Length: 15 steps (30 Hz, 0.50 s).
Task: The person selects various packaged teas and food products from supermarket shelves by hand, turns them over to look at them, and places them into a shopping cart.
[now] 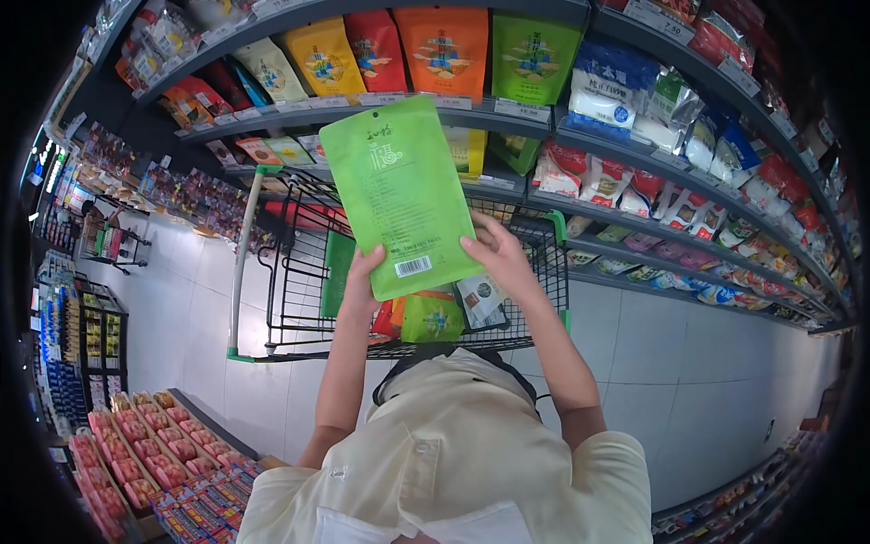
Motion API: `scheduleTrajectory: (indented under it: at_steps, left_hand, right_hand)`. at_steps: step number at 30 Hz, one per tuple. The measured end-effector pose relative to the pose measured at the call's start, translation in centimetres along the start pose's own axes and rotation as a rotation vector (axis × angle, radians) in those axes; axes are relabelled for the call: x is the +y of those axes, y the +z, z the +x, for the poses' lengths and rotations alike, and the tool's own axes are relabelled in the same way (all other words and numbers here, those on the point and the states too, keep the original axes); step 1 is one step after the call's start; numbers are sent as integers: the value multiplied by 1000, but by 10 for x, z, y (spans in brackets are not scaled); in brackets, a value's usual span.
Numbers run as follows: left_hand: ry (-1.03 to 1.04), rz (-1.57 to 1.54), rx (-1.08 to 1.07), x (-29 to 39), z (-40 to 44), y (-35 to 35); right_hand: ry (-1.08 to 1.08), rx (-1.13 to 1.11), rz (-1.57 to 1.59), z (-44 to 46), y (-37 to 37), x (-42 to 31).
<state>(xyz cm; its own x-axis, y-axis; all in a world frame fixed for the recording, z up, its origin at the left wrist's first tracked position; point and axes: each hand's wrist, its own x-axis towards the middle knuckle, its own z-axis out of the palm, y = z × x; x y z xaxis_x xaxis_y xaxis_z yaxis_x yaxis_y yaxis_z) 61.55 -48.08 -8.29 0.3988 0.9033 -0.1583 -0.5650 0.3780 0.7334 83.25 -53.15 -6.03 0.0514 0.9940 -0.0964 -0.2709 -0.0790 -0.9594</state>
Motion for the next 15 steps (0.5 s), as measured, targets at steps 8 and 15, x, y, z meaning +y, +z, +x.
scheduleTrajectory:
  at_steps: [8,15]
  left_hand:
    - [17,128,31,1,2,7]
    - [29,158,15,1,3,8]
  right_hand:
    - [-2,18,39,-2,1,0]
    - [0,50,39,-2,0,1]
